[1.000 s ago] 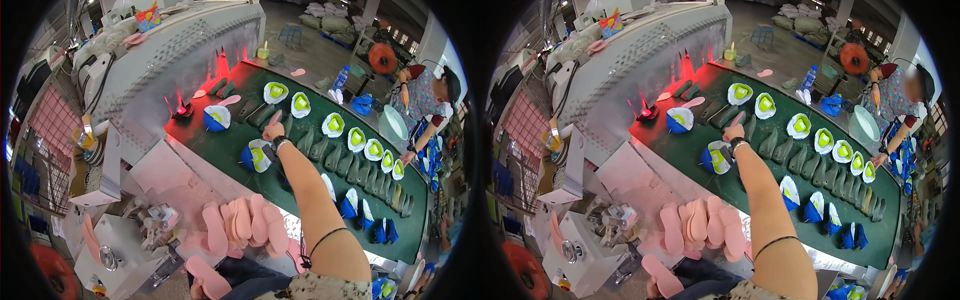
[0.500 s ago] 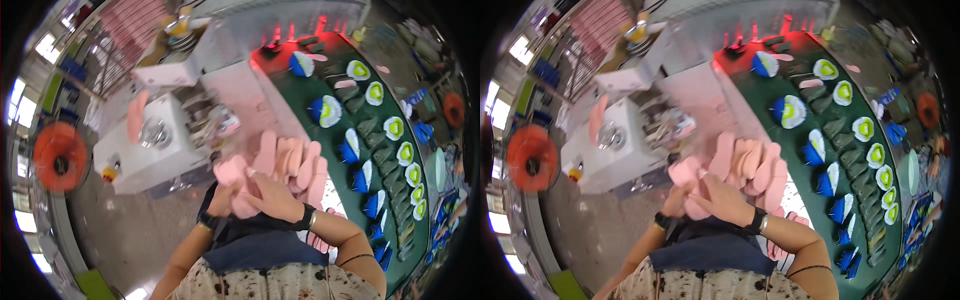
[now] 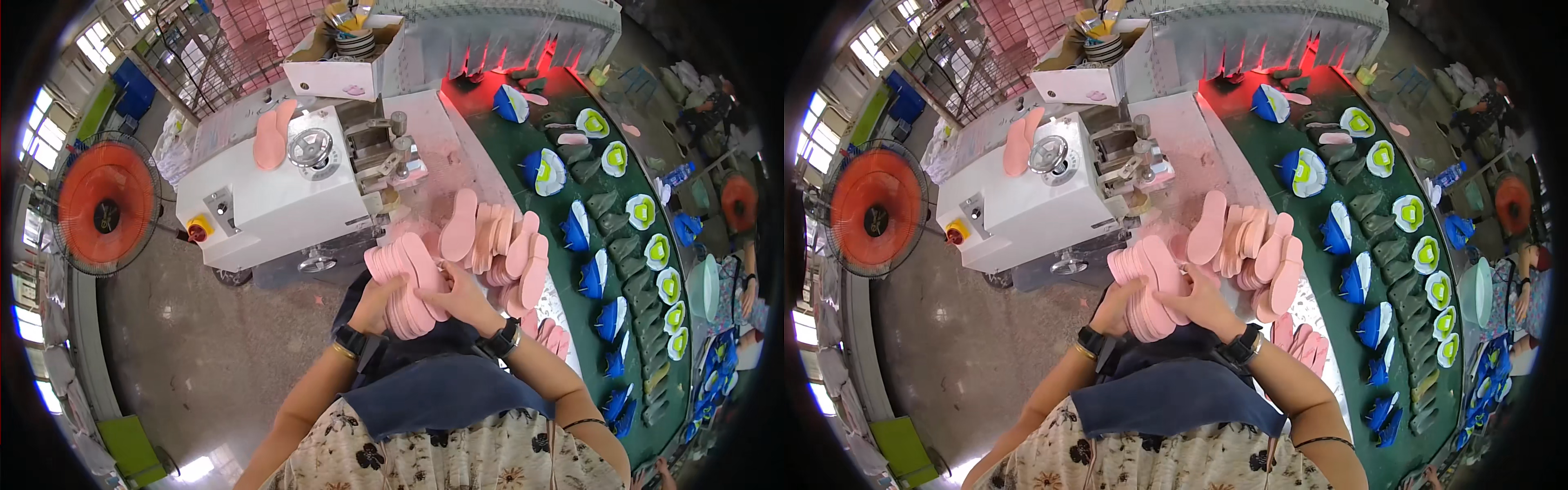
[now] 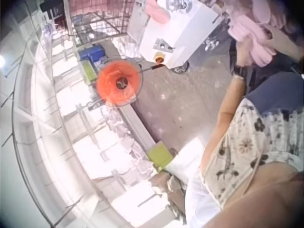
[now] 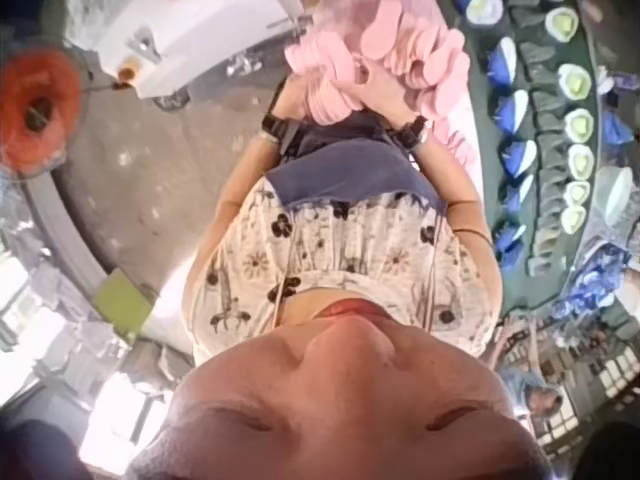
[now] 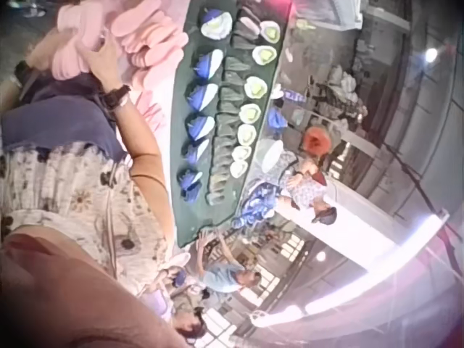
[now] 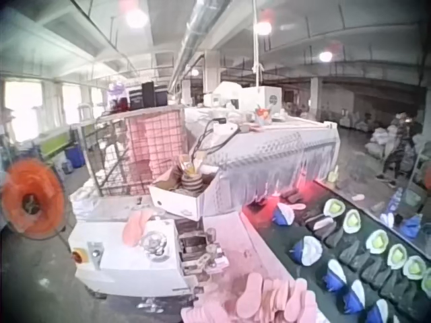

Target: The person assembles pink slipper insoles onto black slipper soles on a factory assembly line. They pick up pink insoles from a stack, place them onto the black soles moving along the conveyor belt, and occasionally retrieve more insoles from large white sacks. The process involves repetitive placement of the insole components onto the base footwear.

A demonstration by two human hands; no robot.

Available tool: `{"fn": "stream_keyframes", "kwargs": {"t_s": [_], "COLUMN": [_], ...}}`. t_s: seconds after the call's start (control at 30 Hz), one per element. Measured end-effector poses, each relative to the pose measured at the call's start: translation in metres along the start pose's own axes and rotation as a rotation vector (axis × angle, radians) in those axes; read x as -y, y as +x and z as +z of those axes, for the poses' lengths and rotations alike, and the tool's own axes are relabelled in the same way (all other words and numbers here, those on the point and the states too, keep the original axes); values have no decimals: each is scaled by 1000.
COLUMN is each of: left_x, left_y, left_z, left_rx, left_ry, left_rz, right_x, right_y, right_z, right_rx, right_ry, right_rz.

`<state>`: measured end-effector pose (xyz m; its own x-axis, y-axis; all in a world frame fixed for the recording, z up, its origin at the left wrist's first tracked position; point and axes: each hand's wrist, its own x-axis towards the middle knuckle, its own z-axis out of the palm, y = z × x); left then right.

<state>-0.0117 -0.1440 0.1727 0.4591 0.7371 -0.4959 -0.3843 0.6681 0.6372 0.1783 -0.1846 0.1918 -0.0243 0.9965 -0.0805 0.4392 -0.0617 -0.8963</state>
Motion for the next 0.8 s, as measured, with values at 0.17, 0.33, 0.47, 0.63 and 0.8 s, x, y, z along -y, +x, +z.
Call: {"fn": "stream_keyframes", "kwargs": {"t_s": [0.17,0.33,0.47,0.63,0.8], "left_x": [-1,15,-1,1,15], "left_y": [-14,-36,-58,-58,-51], "left_z": [-20,-71,-12,-27,-50], "left_rx": [-5,173,423,411,330], "left_ry": [-80,-143,-236,-163,-75], "left_rz": [-91,-234,-185,-131,-128], "right_x": [-31,-17,-35,24,-12], "right_y": [29,96,174,171,180], "right_z": [4,-25,-18,-49,-68], "right_rx": [-111,-146,-408,-226,-468], "right_ry": [484,509,129,77,-494], "right_rz": [138,153,178,275,-148]}}
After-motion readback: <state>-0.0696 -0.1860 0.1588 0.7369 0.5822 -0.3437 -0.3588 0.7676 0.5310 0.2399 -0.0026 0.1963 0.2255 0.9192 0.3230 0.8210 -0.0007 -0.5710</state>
